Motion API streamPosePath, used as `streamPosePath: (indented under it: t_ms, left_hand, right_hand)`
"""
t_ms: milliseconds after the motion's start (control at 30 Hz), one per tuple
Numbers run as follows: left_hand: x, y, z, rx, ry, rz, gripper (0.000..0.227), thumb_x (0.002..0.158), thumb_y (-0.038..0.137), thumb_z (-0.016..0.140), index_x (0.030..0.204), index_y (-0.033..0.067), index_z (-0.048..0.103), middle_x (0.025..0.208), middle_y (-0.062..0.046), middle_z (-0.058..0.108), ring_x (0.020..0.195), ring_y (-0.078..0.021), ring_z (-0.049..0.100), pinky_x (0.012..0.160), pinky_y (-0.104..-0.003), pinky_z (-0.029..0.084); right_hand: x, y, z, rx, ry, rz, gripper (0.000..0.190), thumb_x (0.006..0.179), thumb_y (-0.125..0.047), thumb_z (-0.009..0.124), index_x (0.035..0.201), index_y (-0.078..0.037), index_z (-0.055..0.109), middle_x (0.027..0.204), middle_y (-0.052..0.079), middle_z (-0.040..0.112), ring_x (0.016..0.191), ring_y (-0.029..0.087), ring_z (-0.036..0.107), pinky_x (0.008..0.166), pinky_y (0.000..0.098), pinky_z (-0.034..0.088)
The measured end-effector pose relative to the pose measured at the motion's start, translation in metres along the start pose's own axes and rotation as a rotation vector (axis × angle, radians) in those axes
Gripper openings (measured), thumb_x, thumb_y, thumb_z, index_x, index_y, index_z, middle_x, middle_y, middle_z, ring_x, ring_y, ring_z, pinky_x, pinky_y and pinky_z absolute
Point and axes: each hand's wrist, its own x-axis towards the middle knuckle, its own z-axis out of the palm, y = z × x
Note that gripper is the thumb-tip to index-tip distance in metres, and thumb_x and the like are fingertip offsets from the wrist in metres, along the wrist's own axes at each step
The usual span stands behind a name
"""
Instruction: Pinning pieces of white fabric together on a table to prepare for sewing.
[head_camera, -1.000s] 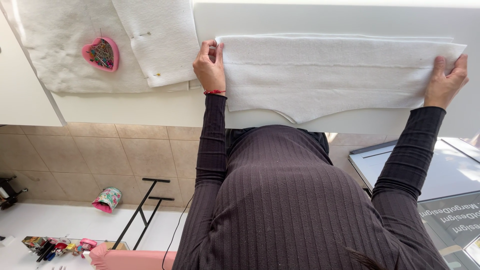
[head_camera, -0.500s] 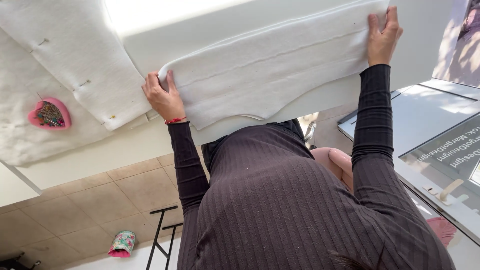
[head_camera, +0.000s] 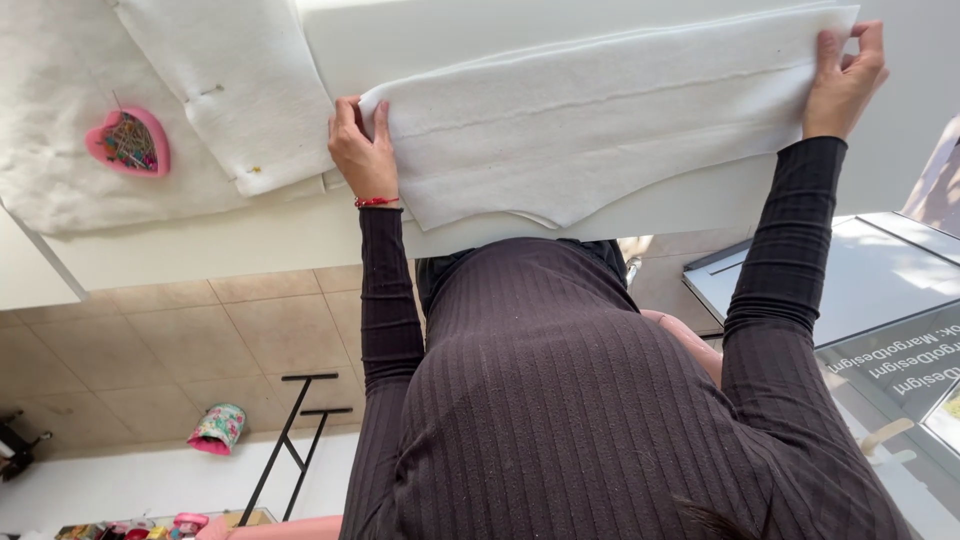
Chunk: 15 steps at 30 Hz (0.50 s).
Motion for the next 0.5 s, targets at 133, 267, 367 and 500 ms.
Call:
streamPosePath:
  t_ms: [133, 267, 367, 500]
  left_hand:
    - [0.002, -0.005, 0.001, -0.045, 0.020, 0.034, 0.024, 0.097, 0.020, 0.078, 0.100, 0.0022, 0.062, 0.084, -0.011, 0.068, 0.077, -0.0253, 0.064, 0.070, -0.040, 0.052]
    - [-0.001, -0.014, -0.002, -0.182, 0.031, -0.074, 0.016, 0.097, 0.018, 0.077, 0.098, 0.0049, 0.068, 0.078, -0.003, 0.074, 0.063, -0.0131, 0.067, 0.060, -0.030, 0.055]
    - [-0.012, -0.018, -0.007, -0.340, 0.021, -0.123, 0.015, 0.096, 0.016, 0.080, 0.095, 0.0042, 0.070, 0.077, -0.001, 0.076, 0.064, -0.0097, 0.069, 0.061, -0.027, 0.056]
    - [-0.020, -0.007, -0.013, -0.392, 0.107, -0.174, 0.015, 0.090, 0.012, 0.082, 0.093, 0.0046, 0.070, 0.079, 0.000, 0.075, 0.064, -0.0090, 0.070, 0.059, -0.026, 0.055]
  right_hand:
    - [0.004, 0.029, 0.003, -0.168, 0.060, -0.068, 0.030, 0.103, -0.035, 0.071, 0.109, -0.008, 0.060, 0.075, -0.002, 0.049, 0.075, 0.013, 0.044, 0.075, 0.0317, 0.045]
    - [0.009, 0.020, 0.004, -0.172, 0.068, -0.087, 0.028, 0.105, -0.031, 0.071, 0.113, -0.008, 0.058, 0.077, -0.003, 0.051, 0.070, 0.013, 0.046, 0.074, 0.0312, 0.049]
    - [0.014, 0.002, 0.007, -0.134, 0.084, -0.056, 0.030, 0.109, -0.031, 0.073, 0.115, -0.005, 0.059, 0.083, -0.002, 0.057, 0.072, 0.013, 0.050, 0.071, 0.0320, 0.047]
    - [0.034, 0.057, 0.015, -0.098, 0.092, 0.023, 0.035, 0.109, -0.039, 0.073, 0.106, -0.006, 0.062, 0.088, -0.004, 0.068, 0.076, 0.010, 0.064, 0.075, 0.0292, 0.056]
